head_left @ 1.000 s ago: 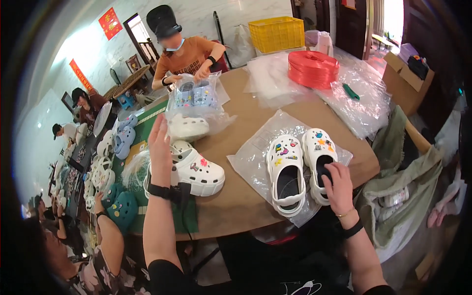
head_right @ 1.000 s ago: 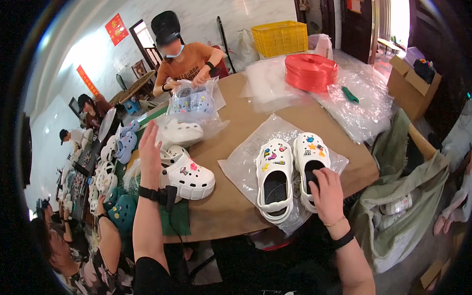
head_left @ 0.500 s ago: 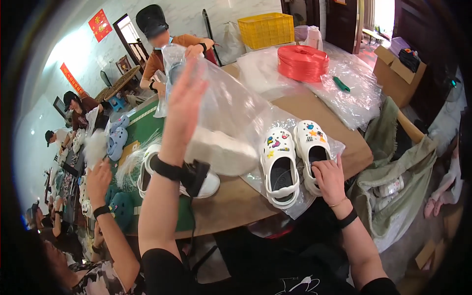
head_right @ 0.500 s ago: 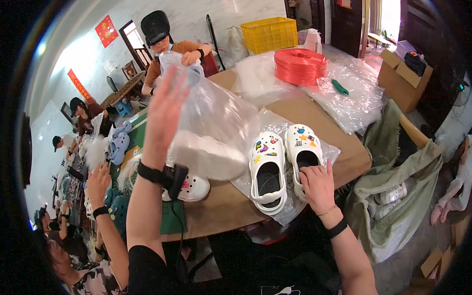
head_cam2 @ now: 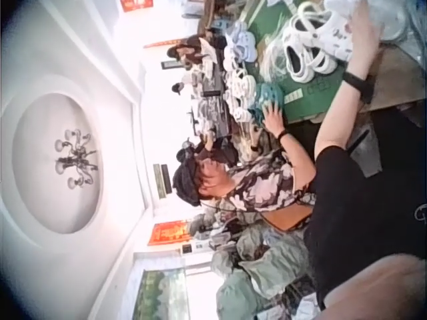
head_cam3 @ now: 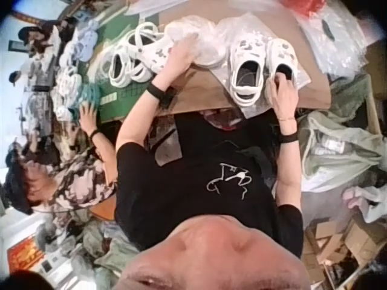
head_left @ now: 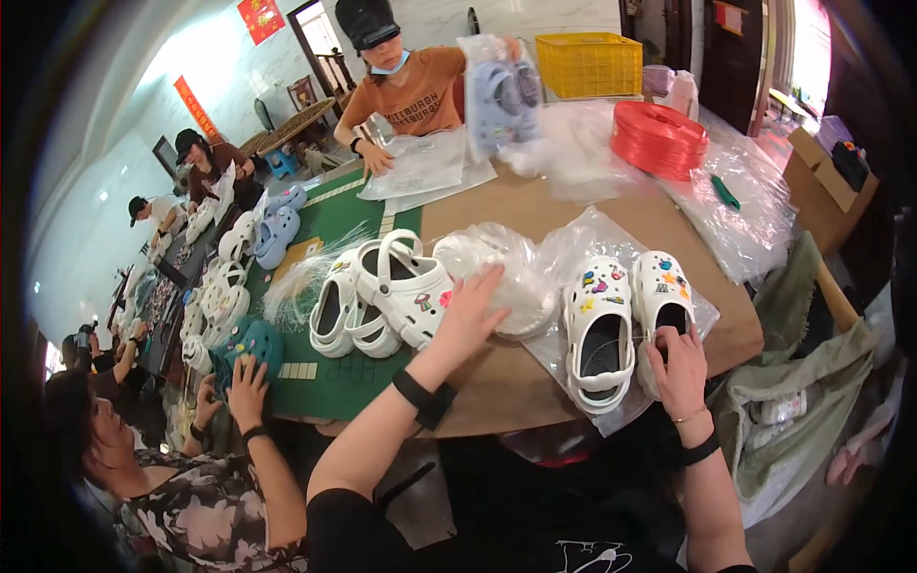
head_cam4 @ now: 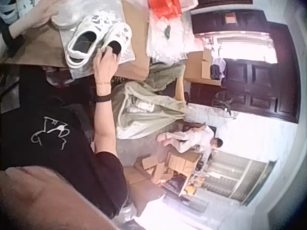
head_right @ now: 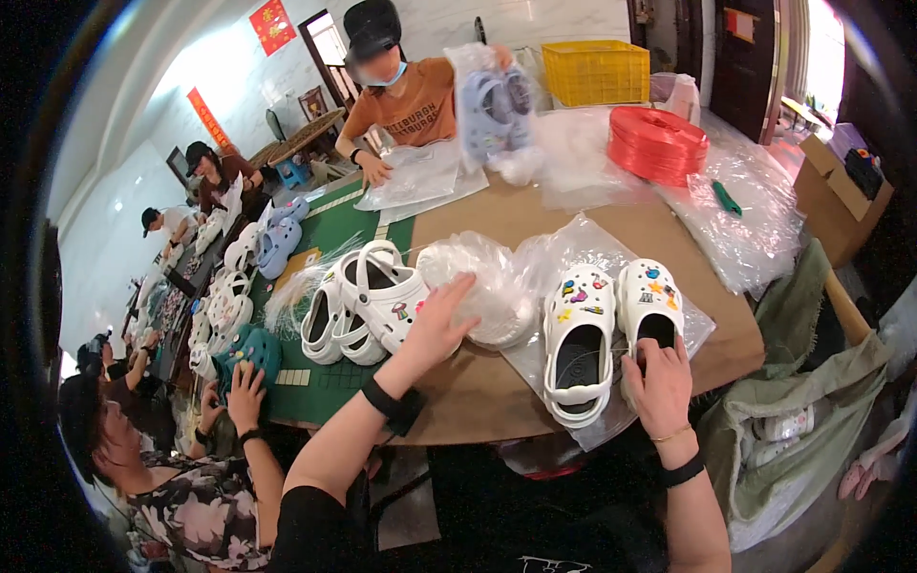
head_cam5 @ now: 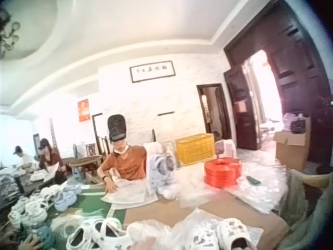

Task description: The recorder is packing decorated clogs into plastic bags and then placing them into a large green collection sack in a shipping area.

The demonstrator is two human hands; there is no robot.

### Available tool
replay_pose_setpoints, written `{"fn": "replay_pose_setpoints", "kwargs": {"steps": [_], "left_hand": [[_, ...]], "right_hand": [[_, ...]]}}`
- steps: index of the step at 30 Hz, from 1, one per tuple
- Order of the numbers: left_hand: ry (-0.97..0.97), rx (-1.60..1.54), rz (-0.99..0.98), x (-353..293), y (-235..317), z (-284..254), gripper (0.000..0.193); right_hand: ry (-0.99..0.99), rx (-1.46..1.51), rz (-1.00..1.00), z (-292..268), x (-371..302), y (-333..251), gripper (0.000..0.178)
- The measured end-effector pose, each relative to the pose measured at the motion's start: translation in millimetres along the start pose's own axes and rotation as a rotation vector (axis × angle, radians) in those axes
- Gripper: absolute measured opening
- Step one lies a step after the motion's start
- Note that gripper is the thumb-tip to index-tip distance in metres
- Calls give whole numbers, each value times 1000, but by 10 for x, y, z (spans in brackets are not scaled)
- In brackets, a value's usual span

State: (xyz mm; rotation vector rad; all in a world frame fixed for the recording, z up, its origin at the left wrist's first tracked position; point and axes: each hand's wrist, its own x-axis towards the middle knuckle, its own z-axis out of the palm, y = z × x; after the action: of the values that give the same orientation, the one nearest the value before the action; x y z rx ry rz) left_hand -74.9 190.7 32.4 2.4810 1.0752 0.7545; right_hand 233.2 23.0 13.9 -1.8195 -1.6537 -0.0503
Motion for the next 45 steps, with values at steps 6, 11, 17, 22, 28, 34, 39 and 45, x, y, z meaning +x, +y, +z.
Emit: {"fn": "replay_pose_setpoints", "kwargs": {"steps": [6, 11, 17, 22, 28, 34, 39, 45], "left_hand": [[490, -222, 11, 799, -580, -1107, 63], [613, 89, 245, 1340, -458, -1887, 66], [763, 321, 301, 1402, -328, -2096, 76], [176, 244, -64, 709, -807, -1469, 70], [68, 85, 17, -194, 71, -80, 47], [1, -628, -344, -634, 744, 925, 54], [43, -812, -344, -575, 755, 1217, 44], [-281, 116, -183, -244, 268, 1289, 59]], "right_hand": [[8, -41, -17, 35, 4, -5, 19], [5, -67, -6, 88, 12, 19, 19], [46, -106, -60, -13, 10, -27, 21], [-84, -18, 129, 4, 14, -98, 31], [-25, -109, 149, 40, 79, -67, 40], [-264, -156, 233, 74, 242, -351, 65], [-231, -178, 183, 249, 269, -79, 49], [-226, 112, 307, -225, 69, 202, 40]]}}
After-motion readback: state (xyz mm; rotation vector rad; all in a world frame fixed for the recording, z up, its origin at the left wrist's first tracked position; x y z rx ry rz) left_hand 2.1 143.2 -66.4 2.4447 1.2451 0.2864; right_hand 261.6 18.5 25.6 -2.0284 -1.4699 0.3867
